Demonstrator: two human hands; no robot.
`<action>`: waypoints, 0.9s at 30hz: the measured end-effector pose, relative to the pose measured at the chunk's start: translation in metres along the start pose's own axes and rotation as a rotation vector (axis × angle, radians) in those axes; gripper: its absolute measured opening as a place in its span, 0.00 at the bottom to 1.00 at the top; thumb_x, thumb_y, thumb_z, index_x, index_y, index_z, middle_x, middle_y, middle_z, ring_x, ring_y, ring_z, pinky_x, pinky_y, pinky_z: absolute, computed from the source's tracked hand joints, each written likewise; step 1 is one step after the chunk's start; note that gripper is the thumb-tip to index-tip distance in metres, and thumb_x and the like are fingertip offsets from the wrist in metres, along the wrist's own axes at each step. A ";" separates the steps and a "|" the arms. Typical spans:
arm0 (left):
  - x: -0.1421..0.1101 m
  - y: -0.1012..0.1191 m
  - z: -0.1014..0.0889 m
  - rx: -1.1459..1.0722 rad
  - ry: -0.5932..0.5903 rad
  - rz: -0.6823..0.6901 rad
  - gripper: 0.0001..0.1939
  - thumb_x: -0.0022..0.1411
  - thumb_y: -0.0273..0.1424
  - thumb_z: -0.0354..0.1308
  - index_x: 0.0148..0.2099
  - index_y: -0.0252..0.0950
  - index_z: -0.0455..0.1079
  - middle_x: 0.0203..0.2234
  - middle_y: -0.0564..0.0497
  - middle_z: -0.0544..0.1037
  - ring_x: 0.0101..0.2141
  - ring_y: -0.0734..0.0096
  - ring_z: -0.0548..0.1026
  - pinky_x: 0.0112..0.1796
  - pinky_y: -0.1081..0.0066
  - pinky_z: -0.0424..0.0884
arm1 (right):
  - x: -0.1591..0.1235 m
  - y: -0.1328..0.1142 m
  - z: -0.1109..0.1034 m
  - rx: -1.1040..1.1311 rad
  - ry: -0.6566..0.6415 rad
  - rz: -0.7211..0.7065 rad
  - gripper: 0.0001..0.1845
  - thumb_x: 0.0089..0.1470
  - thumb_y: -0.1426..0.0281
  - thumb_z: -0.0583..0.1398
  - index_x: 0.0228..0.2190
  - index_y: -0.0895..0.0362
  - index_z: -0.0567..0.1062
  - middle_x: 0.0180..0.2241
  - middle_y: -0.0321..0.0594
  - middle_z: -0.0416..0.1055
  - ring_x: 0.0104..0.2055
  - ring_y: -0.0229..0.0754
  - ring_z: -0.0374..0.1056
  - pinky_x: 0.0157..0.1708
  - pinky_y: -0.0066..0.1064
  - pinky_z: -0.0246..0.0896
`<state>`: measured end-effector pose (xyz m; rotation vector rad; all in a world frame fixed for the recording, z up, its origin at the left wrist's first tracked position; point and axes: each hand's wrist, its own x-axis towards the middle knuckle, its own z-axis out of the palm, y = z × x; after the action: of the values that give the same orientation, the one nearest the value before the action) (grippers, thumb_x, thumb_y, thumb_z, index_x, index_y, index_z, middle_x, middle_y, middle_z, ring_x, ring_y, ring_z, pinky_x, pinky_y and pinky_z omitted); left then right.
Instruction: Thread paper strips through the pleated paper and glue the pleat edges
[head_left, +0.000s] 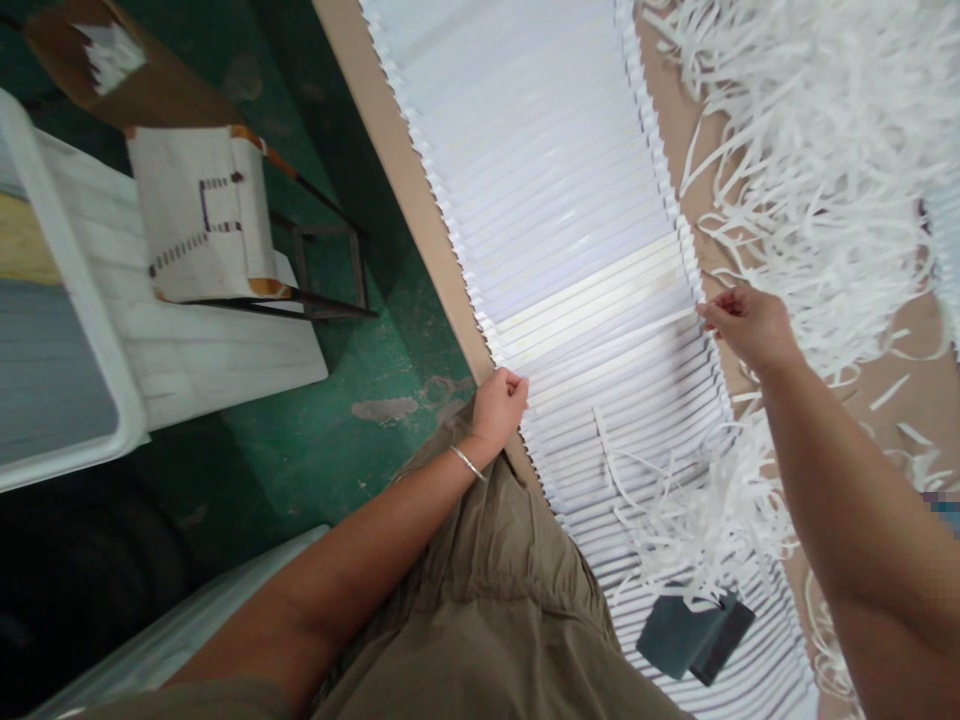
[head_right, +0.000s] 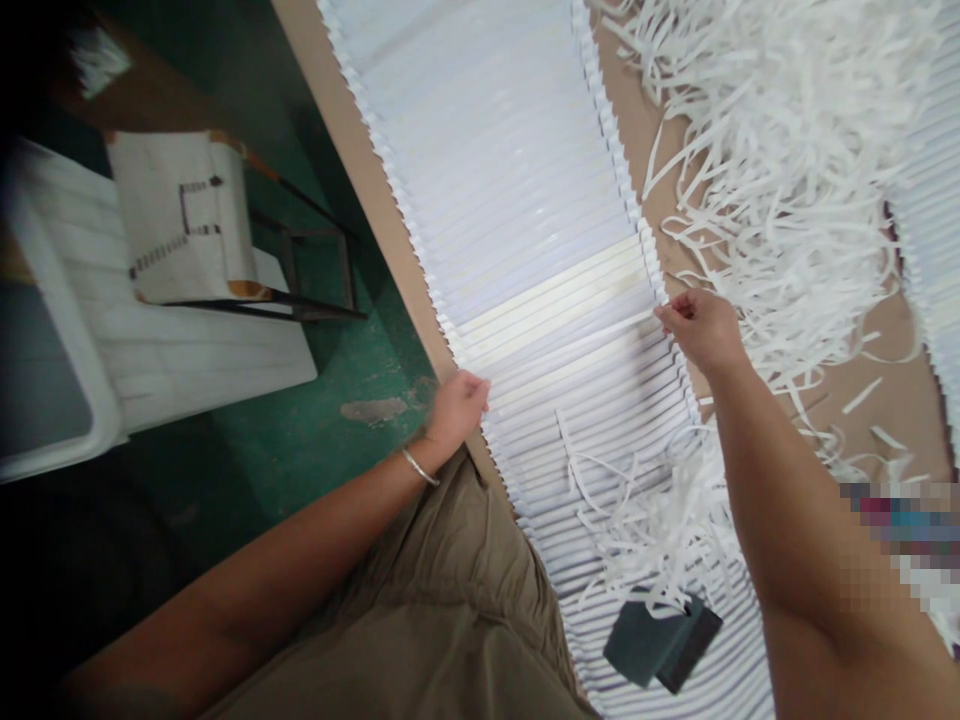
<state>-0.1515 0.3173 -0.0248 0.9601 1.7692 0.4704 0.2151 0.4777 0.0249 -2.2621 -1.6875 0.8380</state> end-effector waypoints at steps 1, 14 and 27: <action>0.000 0.001 0.000 0.005 0.001 -0.005 0.10 0.67 0.36 0.56 0.33 0.39 0.65 0.22 0.54 0.76 0.25 0.70 0.75 0.30 0.71 0.67 | 0.002 0.001 0.001 0.000 0.003 -0.005 0.08 0.57 0.67 0.66 0.32 0.59 0.75 0.25 0.40 0.75 0.24 0.36 0.66 0.30 0.30 0.60; 0.004 0.006 -0.002 0.089 0.005 0.005 0.11 0.67 0.35 0.57 0.31 0.39 0.65 0.21 0.54 0.75 0.26 0.68 0.75 0.33 0.70 0.67 | 0.013 0.003 0.011 0.005 0.035 0.020 0.08 0.55 0.66 0.64 0.34 0.58 0.74 0.25 0.38 0.74 0.25 0.37 0.66 0.32 0.31 0.60; 0.006 0.007 -0.004 0.126 0.012 0.057 0.11 0.66 0.36 0.56 0.30 0.40 0.63 0.20 0.54 0.74 0.24 0.68 0.73 0.29 0.71 0.64 | 0.016 -0.006 0.024 -0.155 0.187 -0.201 0.08 0.56 0.63 0.59 0.32 0.54 0.72 0.30 0.42 0.75 0.32 0.44 0.68 0.38 0.35 0.63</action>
<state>-0.1534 0.3263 -0.0222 1.0997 1.8033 0.4052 0.2003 0.4904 0.0030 -2.1395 -1.9070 0.4519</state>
